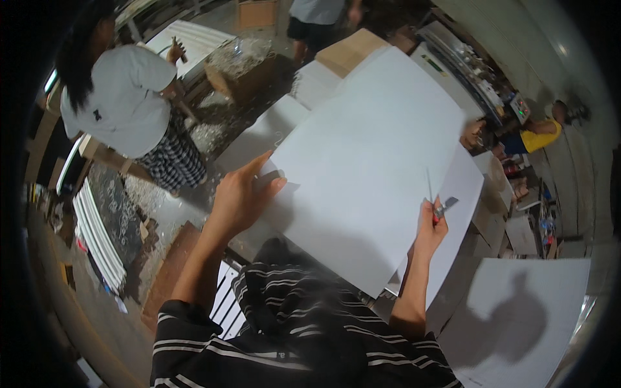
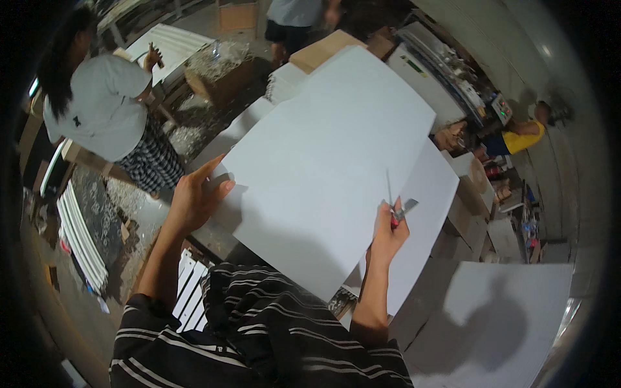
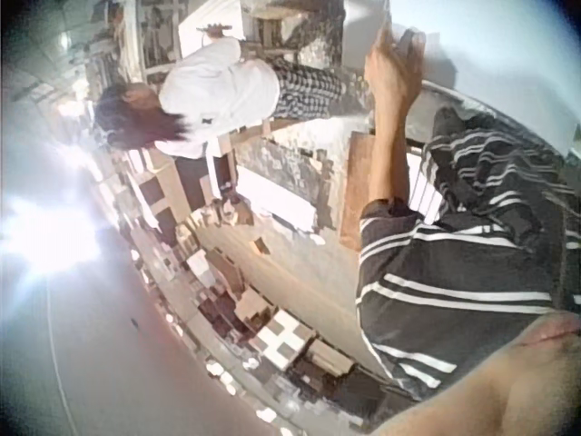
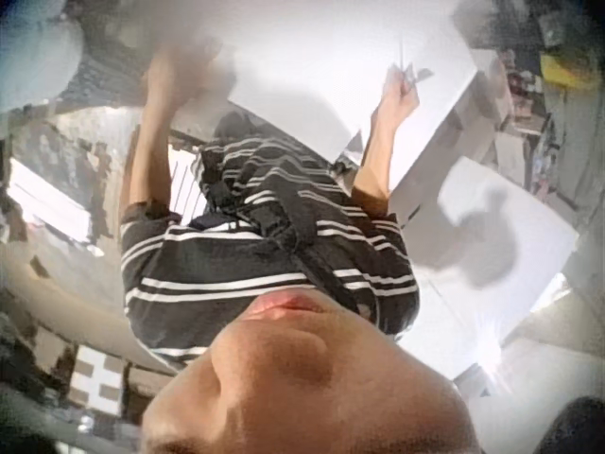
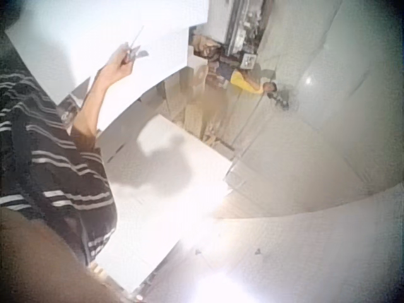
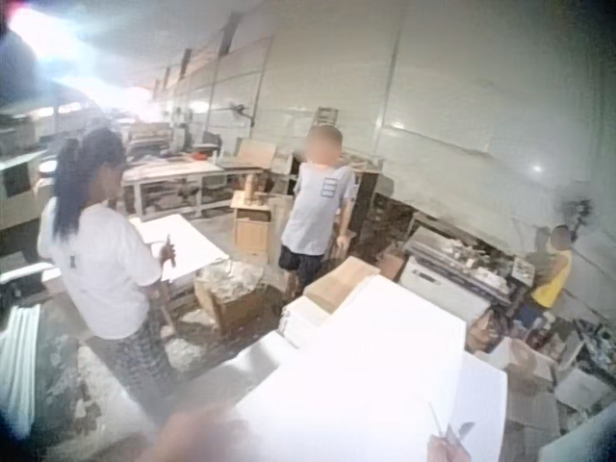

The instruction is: The person uses a utility knife to cut large white sheets on a workbench, repeatedly scoring and snapping the material. They handle the sheets one at a time, aligning them and separating cut sections.

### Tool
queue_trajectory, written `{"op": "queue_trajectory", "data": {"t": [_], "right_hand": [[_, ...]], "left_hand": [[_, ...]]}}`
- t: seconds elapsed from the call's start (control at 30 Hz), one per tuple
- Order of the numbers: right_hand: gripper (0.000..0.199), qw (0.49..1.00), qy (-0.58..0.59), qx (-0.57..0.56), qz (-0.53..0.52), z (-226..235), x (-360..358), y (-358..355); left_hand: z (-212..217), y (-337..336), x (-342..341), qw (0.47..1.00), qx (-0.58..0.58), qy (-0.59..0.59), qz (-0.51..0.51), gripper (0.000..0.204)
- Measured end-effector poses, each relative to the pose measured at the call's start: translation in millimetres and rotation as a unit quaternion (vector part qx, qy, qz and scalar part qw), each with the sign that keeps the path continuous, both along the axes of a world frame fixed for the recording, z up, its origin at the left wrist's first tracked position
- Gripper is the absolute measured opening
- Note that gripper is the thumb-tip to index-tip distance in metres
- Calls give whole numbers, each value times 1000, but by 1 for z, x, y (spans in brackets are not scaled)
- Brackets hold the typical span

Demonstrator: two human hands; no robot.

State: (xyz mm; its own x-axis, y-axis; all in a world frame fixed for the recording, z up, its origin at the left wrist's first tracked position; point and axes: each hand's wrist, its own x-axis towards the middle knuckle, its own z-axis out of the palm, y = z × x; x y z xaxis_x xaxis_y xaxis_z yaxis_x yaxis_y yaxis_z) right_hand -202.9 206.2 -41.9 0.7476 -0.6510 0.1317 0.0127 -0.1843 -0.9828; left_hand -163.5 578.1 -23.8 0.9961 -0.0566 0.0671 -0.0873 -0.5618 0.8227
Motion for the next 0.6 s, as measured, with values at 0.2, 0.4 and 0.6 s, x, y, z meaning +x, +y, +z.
{"op": "queue_trajectory", "data": {"t": [0.2,0.4,0.6], "right_hand": [[44,999,27,-26,-38,-15,-9,-14],[43,988,50,-33,-139,-16,-26,-27],[47,953,174,-99,-229,14,-52,-28]], "left_hand": [[-44,51,33,955,-269,59,-115,44],[-257,114,140,910,-336,206,127,45],[-436,191,179,943,54,320,72,70]]}}
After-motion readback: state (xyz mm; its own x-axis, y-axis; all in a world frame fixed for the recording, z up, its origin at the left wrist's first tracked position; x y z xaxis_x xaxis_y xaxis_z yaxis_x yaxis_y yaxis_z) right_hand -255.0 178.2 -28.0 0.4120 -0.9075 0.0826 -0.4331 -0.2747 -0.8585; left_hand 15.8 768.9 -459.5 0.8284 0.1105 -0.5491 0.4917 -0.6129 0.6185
